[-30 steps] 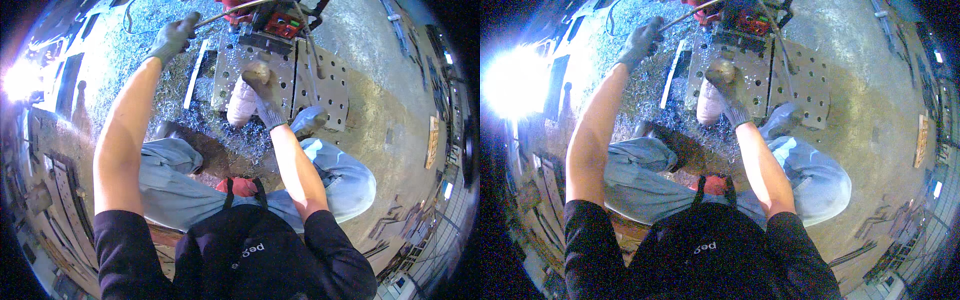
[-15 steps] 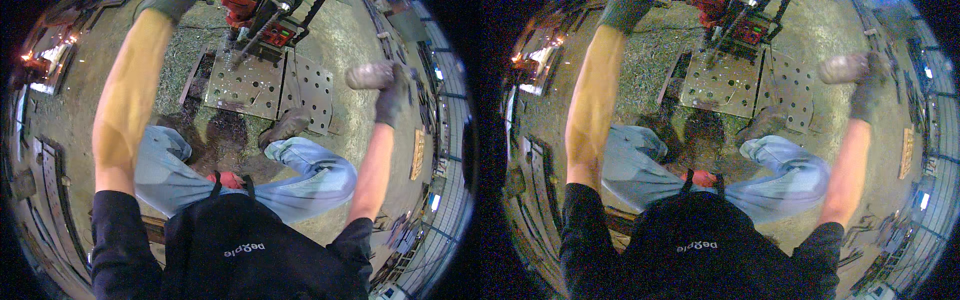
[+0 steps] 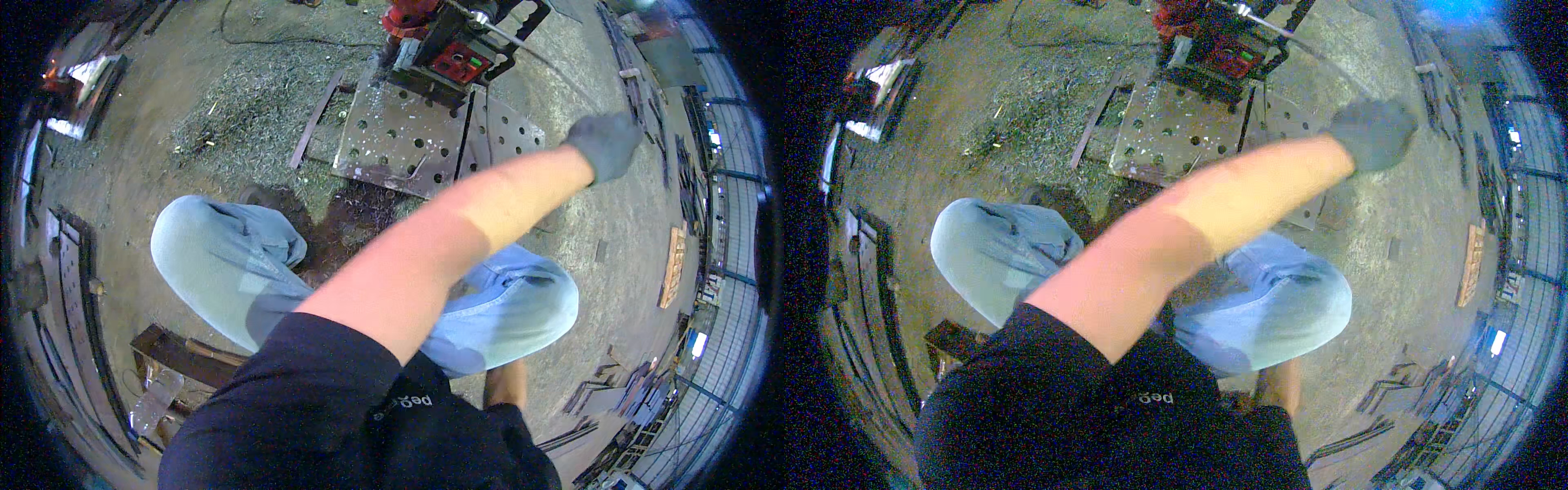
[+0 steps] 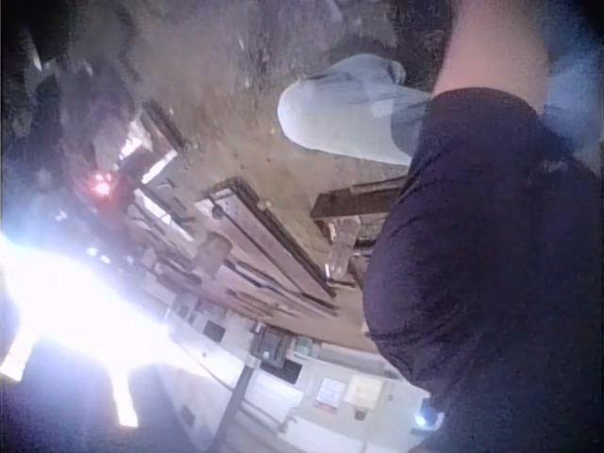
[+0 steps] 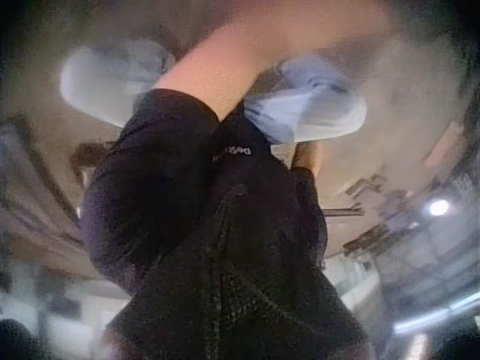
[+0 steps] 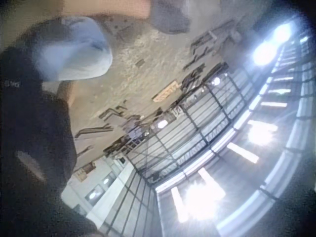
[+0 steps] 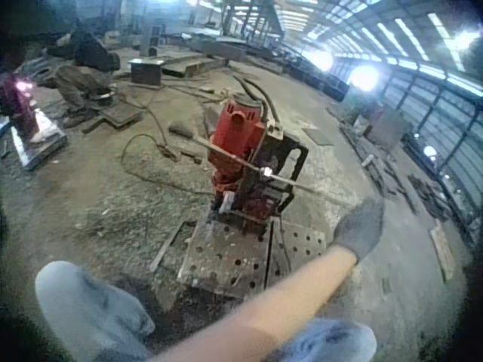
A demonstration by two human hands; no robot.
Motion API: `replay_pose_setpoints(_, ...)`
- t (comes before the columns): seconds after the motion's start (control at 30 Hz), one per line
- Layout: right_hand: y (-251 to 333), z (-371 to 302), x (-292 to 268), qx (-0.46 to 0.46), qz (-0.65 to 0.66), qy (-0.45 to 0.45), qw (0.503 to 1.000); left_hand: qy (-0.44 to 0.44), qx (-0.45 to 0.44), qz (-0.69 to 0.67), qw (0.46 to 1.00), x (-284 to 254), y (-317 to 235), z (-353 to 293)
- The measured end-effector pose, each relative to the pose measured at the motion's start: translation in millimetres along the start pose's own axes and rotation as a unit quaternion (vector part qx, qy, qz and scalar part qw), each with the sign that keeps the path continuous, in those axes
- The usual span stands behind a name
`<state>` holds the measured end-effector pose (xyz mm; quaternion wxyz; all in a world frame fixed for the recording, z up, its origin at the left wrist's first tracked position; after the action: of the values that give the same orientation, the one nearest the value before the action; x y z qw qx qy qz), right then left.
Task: The person sits on the floor and operates a drill press to drill holes into a metal plate. They repeatedly pour liquid from a plastic bottle onto the drilling area, likely as a coolant or lubricant, and adjust the metal plate between drilling cycles.
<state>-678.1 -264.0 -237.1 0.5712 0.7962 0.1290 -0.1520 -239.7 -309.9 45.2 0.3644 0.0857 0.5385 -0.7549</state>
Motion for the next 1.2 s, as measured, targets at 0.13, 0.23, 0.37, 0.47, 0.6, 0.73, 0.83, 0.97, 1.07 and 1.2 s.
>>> replay_pose_setpoints(0.13, -97.9, -67.8, -21.6, 0.175, 0.014, -0.017, 0.984, 0.071, -0.054, 0.047, 0.995, 121.8, 76.5, -19.9)
replay_pose_setpoints(0.23, -120.7, -88.6, -8.0, 0.226, 0.018, 0.002, 0.974, 0.009, -0.252, -0.082, 0.964, 151.8, 167.8, -62.5)
replay_pose_setpoints(0.37, -139.8, -111.9, -17.4, 0.271, 0.02, -0.012, 0.962, 0.179, -0.199, 0.169, 0.949, 134.9, 231.7, -130.6)
replay_pose_setpoints(0.47, -129.8, -100.6, 0.9, 0.27, 0.016, 0.009, 0.963, 0.143, -0.224, 0.236, 0.935, 85.2, 308.2, -173.1)
replay_pose_setpoints(0.6, -101.7, -80.6, -48.1, 0.222, -0.008, -0.077, 0.972, 0.229, -0.179, 0.262, 0.92, 40.9, 312.8, -197.2)
replay_pose_setpoints(0.73, 44.7, 11.3, -60.4, -0.092, -0.019, -0.175, 0.98, 0.038, -0.422, 0.105, 0.899, -9.1, 341.4, -219.2)
replay_pose_setpoints(0.83, 257.7, -5.1, 51.2, -0.323, -0.077, -0.079, 0.94, 0.145, -0.377, 0.193, 0.894, -47.3, 322.0, -219.6)
replay_pose_setpoints(0.97, 413.6, -33.4, 190.5, -0.52, -0.284, 0.114, 0.798, 0.048, -0.415, 0.152, 0.896, -51.3, 360.1, -233.2)
replay_pose_setpoints(1.07, 418.3, -12.3, 256.4, -0.464, -0.476, 0.213, 0.716, 0.191, -0.309, 0.283, 0.888, -40.9, 326.6, -222.0)
replay_pose_setpoints(1.2, 415.4, -14.6, 286.7, -0.379, -0.624, 0.159, 0.665, 0.094, -0.251, 0.176, 0.947, -87.8, 296.3, -252.5)
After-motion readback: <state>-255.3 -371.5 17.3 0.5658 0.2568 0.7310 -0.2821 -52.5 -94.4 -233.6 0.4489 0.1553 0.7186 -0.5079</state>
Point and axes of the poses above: each hand's wrist, its own z-axis towards the middle knuckle, its own x-axis out of the palm, y = z × x, the point moved 4 cm from there along z, towards the middle knuckle, and after that the axes turned 7 degrees about y, right-handed, at the moved point
